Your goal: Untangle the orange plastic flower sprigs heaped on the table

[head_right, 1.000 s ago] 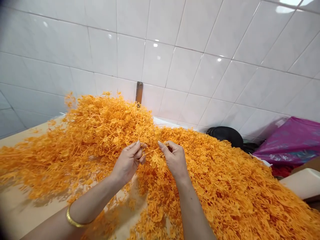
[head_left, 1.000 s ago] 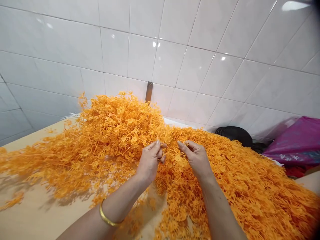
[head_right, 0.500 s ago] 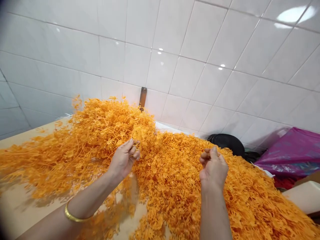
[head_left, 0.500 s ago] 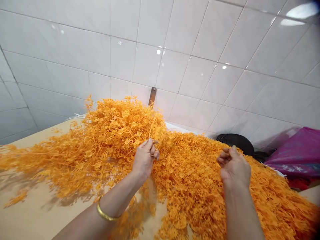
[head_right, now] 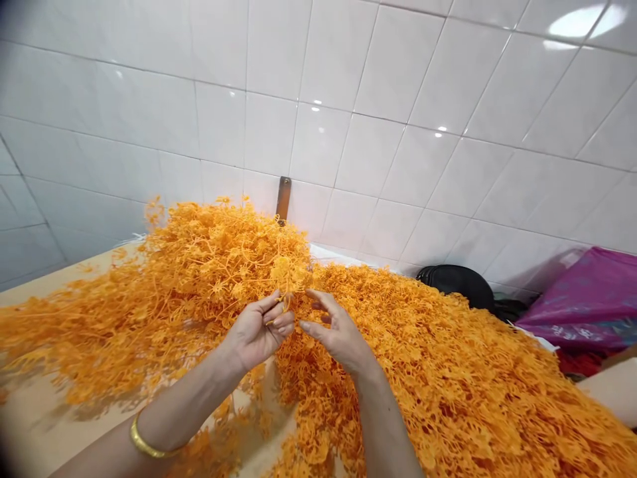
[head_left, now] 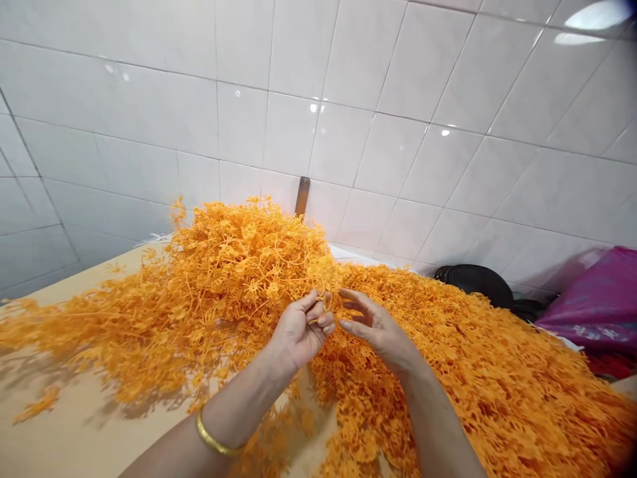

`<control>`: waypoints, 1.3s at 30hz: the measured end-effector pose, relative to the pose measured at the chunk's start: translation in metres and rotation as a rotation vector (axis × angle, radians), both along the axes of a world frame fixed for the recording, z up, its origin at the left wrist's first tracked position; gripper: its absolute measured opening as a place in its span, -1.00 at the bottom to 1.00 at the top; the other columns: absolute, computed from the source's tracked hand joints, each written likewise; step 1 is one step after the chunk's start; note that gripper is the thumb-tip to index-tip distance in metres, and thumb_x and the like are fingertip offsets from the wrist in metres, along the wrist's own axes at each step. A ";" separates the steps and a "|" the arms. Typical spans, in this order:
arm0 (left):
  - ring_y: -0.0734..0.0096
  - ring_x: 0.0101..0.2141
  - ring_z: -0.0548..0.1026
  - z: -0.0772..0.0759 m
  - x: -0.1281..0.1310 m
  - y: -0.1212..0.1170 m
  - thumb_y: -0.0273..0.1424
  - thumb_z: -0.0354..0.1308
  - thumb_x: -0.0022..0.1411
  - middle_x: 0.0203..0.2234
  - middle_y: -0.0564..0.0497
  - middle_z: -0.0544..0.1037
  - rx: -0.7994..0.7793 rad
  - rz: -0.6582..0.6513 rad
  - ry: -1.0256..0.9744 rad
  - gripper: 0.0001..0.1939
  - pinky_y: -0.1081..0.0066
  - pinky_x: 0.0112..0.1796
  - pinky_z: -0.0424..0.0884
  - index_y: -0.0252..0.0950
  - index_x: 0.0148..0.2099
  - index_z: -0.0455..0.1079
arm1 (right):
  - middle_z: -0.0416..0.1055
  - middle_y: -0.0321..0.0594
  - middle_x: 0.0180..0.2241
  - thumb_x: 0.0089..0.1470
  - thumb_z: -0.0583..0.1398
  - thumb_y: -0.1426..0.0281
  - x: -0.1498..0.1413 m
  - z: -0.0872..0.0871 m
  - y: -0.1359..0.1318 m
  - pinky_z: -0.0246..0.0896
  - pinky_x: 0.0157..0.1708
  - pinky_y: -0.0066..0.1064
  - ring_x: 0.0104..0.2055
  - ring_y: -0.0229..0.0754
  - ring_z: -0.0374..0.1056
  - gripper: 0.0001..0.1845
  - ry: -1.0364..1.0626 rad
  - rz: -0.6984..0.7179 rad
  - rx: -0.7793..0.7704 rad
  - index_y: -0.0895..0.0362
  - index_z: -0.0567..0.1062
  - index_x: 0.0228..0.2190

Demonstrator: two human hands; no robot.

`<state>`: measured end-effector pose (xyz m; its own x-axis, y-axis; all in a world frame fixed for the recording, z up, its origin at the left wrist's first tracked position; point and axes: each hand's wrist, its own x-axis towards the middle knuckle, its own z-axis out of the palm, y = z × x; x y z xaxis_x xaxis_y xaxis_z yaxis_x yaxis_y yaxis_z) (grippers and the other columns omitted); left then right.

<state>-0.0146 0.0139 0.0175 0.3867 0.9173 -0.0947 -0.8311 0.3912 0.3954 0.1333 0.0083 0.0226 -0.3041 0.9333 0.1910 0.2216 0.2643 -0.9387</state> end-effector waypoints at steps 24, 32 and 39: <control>0.68 -0.69 0.19 -0.014 0.004 0.001 -0.32 0.20 -0.13 -0.63 0.11 0.30 0.050 0.065 0.541 -0.78 0.57 -0.65 0.06 -0.39 -0.42 0.38 | 0.12 -0.36 -0.67 -0.11 0.15 0.19 0.000 -0.004 0.005 0.04 -0.48 -0.47 -0.56 -0.33 0.08 -0.67 0.118 -0.239 0.106 0.15 0.27 -0.69; 0.74 -0.78 0.12 -0.006 0.005 -0.005 -0.41 0.14 -0.09 -0.50 0.03 0.44 0.037 -0.097 0.594 -0.83 0.59 -0.71 -0.22 -0.31 -0.35 0.30 | 0.12 -0.36 -0.66 -0.03 0.07 0.19 -0.008 -0.007 0.003 -0.02 -0.57 -0.49 -0.58 -0.34 0.05 -0.67 -0.042 -0.223 0.146 0.15 0.27 -0.65; 0.74 -0.78 -0.12 -0.012 0.005 -0.003 -0.38 0.15 -0.10 -0.80 0.22 0.08 0.136 -0.125 0.591 -0.82 0.52 -0.68 -0.30 -0.31 -0.52 0.18 | 0.25 -0.35 -0.50 -0.13 0.19 0.30 -0.003 -0.003 0.000 0.04 -0.44 -0.50 -0.47 -0.35 0.13 -0.82 0.093 -0.100 0.016 0.13 0.36 -0.45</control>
<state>-0.0096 0.0105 0.0053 0.4102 0.8872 -0.2112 -0.4069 0.3853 0.8282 0.1306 0.0082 0.0192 -0.1896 0.9548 0.2290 0.1597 0.2601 -0.9523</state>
